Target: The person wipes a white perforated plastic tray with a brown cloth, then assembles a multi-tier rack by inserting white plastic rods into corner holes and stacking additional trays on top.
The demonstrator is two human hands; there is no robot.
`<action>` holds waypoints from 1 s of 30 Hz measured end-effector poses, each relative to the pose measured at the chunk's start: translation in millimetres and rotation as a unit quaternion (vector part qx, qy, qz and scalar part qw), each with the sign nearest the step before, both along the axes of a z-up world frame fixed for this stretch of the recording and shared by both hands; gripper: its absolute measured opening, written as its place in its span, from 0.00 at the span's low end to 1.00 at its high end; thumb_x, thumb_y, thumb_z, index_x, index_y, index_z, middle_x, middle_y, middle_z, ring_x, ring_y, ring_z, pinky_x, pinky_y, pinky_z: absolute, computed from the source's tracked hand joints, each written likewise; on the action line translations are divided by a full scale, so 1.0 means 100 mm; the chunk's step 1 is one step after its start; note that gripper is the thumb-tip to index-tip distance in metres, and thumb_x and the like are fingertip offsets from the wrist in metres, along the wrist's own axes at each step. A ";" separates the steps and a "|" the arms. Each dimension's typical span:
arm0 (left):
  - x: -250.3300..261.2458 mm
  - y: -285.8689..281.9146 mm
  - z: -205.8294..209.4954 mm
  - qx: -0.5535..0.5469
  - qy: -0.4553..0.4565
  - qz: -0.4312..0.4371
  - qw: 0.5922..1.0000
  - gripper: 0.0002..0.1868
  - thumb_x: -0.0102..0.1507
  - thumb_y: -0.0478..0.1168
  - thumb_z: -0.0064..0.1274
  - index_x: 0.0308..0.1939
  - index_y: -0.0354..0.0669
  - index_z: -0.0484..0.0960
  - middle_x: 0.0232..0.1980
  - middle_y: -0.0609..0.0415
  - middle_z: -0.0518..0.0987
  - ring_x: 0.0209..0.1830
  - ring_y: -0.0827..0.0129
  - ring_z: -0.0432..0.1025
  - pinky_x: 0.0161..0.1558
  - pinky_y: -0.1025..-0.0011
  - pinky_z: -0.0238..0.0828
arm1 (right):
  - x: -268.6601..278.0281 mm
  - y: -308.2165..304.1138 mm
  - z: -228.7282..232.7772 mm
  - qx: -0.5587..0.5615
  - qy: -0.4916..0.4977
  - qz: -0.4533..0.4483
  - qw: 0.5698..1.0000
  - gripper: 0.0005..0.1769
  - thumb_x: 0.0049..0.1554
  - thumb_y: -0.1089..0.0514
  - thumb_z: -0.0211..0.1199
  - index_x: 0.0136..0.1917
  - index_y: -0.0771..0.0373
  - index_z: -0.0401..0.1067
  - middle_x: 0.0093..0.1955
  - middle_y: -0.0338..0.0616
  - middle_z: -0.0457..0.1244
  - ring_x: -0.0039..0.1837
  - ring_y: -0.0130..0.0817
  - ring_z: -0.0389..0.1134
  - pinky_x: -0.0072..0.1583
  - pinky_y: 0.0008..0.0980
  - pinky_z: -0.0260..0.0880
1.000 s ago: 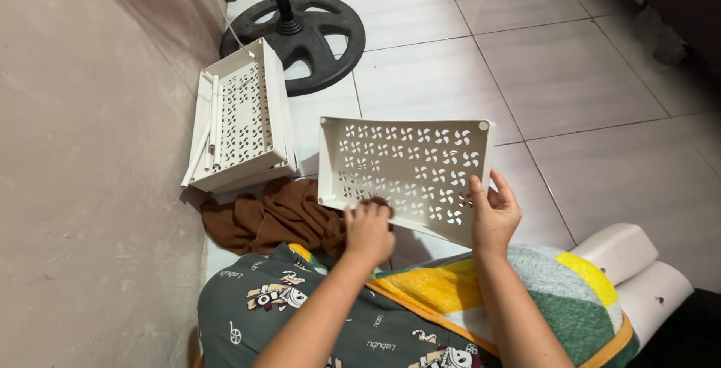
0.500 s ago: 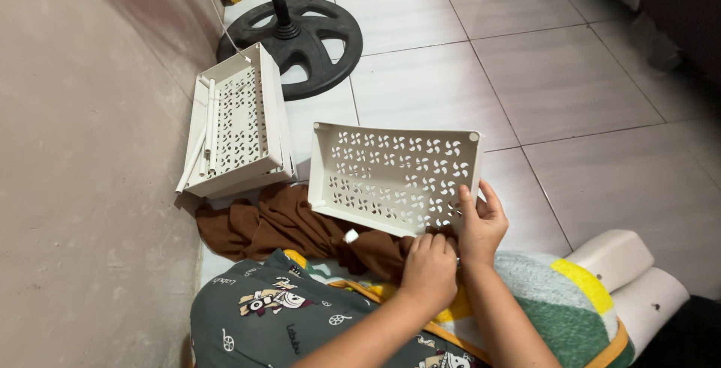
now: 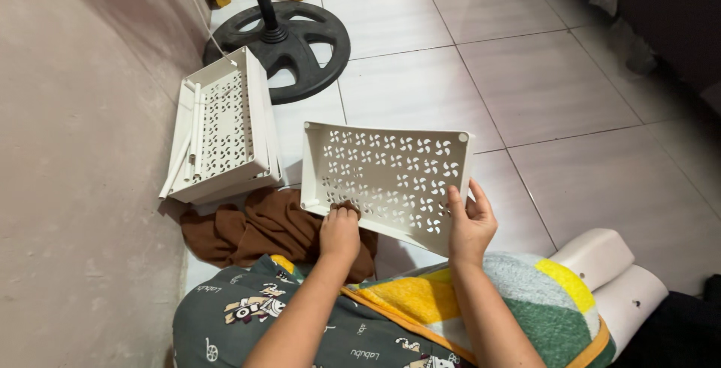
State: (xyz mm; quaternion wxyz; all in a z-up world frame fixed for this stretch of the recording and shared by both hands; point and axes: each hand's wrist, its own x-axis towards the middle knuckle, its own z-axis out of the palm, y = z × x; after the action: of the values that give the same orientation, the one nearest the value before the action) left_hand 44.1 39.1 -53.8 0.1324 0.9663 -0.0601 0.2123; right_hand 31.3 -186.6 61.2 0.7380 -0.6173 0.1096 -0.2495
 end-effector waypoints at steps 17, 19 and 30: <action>-0.14 -0.15 0.35 -0.025 0.020 -0.205 0.978 0.06 0.54 0.34 0.52 0.35 0.45 0.79 0.38 0.47 0.79 0.42 0.52 0.76 0.42 0.57 0.73 | 0.01 -0.04 -0.05 0.021 0.071 -0.042 0.996 0.30 0.56 0.56 0.71 0.67 0.72 0.70 0.46 0.45 0.71 0.45 0.23 0.70 0.47 0.23 0.70; 0.05 0.18 0.14 0.035 0.073 -0.145 0.986 0.04 0.58 0.35 0.53 0.36 0.48 0.79 0.37 0.48 0.79 0.41 0.52 0.76 0.41 0.56 0.75 | 0.04 -0.05 -0.03 0.027 0.090 -0.025 0.995 0.30 0.55 0.55 0.71 0.67 0.71 0.70 0.46 0.45 0.71 0.44 0.24 0.70 0.46 0.24 0.70; -0.22 0.08 0.39 -0.032 0.057 -0.179 0.982 0.10 0.55 0.37 0.58 0.41 0.50 0.81 0.39 0.49 0.80 0.39 0.51 0.78 0.36 0.55 0.74 | 0.14 -0.58 0.00 0.215 0.080 0.090 0.969 0.40 0.62 0.32 0.50 0.74 0.65 0.62 0.66 0.56 0.65 0.61 0.46 0.72 0.55 0.35 0.75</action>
State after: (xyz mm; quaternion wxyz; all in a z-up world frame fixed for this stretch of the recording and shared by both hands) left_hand 21.9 47.5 -14.8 0.2026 0.9456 -0.2180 0.1313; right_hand 44.9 -244.2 61.1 0.8620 -0.4690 0.1629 -0.1023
